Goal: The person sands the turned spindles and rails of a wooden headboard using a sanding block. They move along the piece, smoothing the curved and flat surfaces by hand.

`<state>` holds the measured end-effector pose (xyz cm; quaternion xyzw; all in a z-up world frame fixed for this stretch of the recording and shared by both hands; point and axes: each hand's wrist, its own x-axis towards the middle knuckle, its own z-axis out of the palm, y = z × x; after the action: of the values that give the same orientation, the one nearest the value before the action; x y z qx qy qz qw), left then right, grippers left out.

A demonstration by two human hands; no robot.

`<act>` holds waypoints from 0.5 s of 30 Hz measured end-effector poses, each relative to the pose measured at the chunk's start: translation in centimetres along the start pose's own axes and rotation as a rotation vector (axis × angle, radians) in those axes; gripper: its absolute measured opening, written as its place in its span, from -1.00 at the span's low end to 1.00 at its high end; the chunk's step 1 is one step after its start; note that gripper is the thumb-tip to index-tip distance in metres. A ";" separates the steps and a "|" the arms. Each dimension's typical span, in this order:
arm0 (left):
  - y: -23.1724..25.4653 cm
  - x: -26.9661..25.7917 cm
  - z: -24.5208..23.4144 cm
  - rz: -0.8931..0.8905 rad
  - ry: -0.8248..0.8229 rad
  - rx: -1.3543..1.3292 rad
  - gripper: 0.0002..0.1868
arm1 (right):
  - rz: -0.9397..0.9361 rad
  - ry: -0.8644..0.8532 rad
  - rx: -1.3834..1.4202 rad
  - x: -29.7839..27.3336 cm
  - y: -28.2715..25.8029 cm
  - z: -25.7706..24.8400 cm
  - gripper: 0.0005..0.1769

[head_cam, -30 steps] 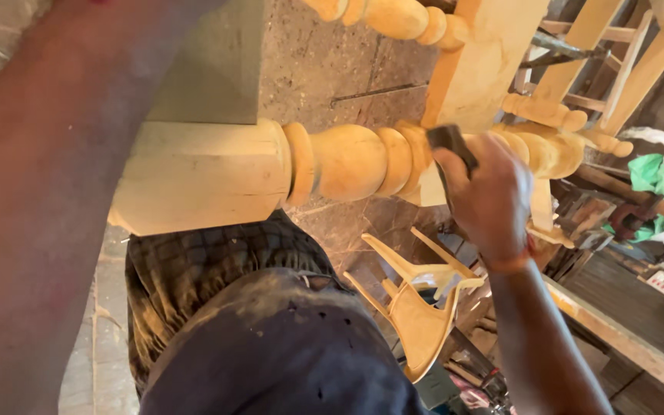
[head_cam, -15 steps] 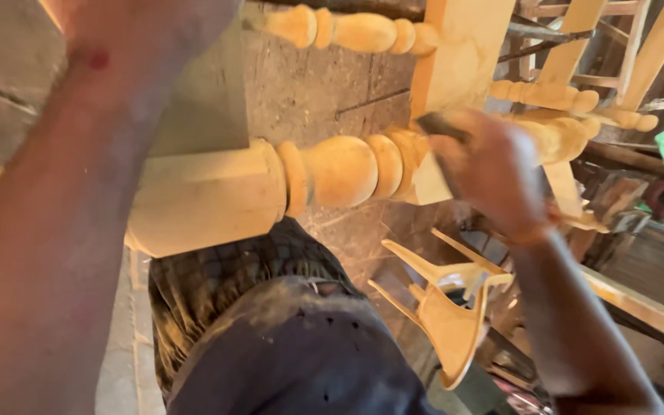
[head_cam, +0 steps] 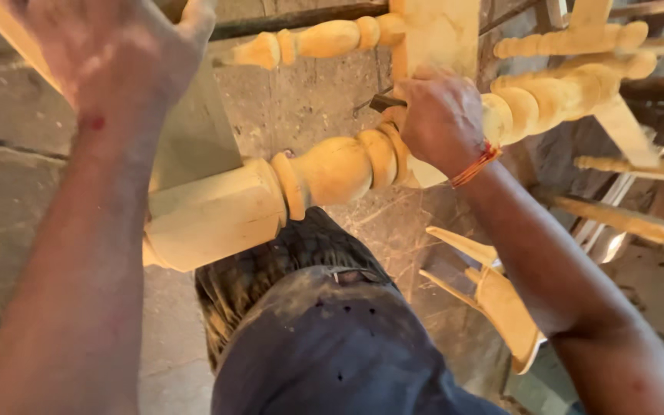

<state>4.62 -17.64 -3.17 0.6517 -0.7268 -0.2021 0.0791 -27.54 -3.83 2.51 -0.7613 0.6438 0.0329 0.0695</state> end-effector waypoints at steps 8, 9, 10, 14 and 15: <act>0.2 0.4 -0.6 0.018 0.027 -0.056 0.10 | 0.226 -0.046 0.001 -3.8 3.4 -4.5 -0.77; 0.3 0.7 -0.4 0.032 0.045 -0.084 0.13 | 0.159 -0.038 -0.005 -3.6 3.2 -4.8 -0.81; 0.3 0.8 -0.6 0.024 0.036 -0.027 0.13 | 0.084 -0.031 -0.005 -2.7 2.6 -4.4 -0.84; 0.7 0.3 -1.0 0.022 0.040 0.029 0.10 | -0.254 -0.063 -0.162 0.4 0.5 -2.9 -0.92; 1.1 0.0 -1.0 0.029 0.059 -0.004 0.08 | -0.308 -0.042 -0.133 0.8 1.1 -3.2 -0.96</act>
<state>4.01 -17.79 -1.79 0.6467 -0.7331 -0.1830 0.1045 -28.61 -5.22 5.47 -0.8531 0.5142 0.0804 0.0364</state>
